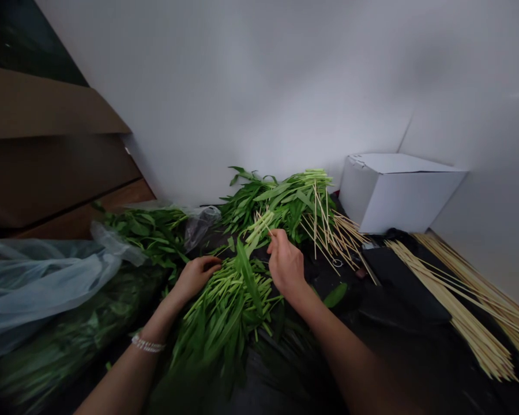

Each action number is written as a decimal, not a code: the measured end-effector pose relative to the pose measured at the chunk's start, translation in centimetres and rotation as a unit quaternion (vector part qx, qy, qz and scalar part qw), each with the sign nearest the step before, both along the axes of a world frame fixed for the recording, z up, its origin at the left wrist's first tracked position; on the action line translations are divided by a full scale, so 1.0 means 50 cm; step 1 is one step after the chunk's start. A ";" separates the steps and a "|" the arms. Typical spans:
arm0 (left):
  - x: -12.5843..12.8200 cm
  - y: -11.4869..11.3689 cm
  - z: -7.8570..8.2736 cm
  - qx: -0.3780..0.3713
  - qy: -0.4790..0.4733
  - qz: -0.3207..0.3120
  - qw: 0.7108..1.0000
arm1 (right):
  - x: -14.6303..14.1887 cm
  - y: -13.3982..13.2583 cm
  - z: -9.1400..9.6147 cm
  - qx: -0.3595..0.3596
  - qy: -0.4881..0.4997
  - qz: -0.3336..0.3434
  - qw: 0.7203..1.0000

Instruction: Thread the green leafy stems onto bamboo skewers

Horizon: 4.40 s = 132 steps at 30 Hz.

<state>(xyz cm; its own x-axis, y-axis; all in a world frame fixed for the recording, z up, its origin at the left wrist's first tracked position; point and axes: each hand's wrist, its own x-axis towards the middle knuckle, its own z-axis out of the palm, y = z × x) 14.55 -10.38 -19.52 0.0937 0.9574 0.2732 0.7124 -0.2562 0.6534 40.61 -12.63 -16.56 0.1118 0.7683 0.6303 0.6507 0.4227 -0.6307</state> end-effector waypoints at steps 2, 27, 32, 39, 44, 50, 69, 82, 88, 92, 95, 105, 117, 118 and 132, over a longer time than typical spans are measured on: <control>-0.004 -0.001 -0.007 -0.013 0.035 0.028 0.999 | -0.001 -0.002 0.002 -0.003 -0.005 -0.003 1.000; 0.038 -0.022 0.064 -0.050 -0.513 -0.008 0.857 | -0.051 -0.028 -0.037 0.035 -0.216 0.145 0.965; 0.039 -0.024 0.058 -0.042 -0.501 -0.024 0.864 | -0.059 -0.032 -0.047 0.003 -0.268 0.144 0.953; 0.037 -0.022 0.048 -0.043 -0.468 -0.032 0.882 | -0.059 -0.035 -0.040 -0.003 -0.285 0.127 0.950; 0.033 -0.021 0.043 -0.040 -0.444 -0.035 0.894 | -0.060 -0.035 -0.040 -0.004 -0.293 0.128 0.947; 0.033 -0.023 0.046 -0.045 -0.425 -0.034 0.904 | -0.062 -0.035 -0.042 -0.015 -0.305 0.121 0.945; 0.032 -0.022 0.045 -0.044 -0.428 -0.031 0.902 | -0.062 -0.034 -0.047 -0.005 -0.292 0.120 0.949; 0.036 -0.030 0.053 -0.097 -0.421 -0.029 0.902 | -0.067 -0.035 -0.057 0.029 -0.321 0.109 0.940; 0.040 -0.033 0.053 -0.124 -0.402 -0.025 0.907 | -0.070 -0.035 -0.062 0.029 -0.329 0.104 0.938; 0.043 -0.035 0.057 -0.112 -0.358 -0.022 0.927 | -0.069 -0.032 -0.064 0.037 -0.325 0.104 0.939; 0.037 -0.033 0.062 -0.071 -0.333 -0.039 0.940 | -0.060 -0.026 -0.055 0.033 -0.305 0.081 0.948; -0.008 -0.033 0.080 -0.134 -0.182 -0.067 0.972 | -0.001 0.002 -0.009 -0.036 -0.077 -0.020 0.996; -0.070 -0.051 0.096 -0.313 0.031 -0.227 0.922 | -0.006 0.004 -0.022 -0.010 -0.080 0.019 0.997; -0.069 -0.052 0.095 -0.315 0.027 -0.227 0.921 | -0.006 0.004 -0.022 -0.008 -0.080 0.020 0.997; -0.025 -0.028 0.091 -0.151 -0.445 -0.039 0.882 | -0.018 -0.007 -0.023 0.017 -0.094 0.066 0.993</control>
<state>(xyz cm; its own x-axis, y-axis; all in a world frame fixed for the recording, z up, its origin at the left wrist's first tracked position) 13.32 -11.77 -14.99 0.0397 0.9992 0.0062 -0.1302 -0.0009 0.9915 39.73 -12.96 -17.70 -0.1100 0.7460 0.6568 0.6933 0.5311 -0.4871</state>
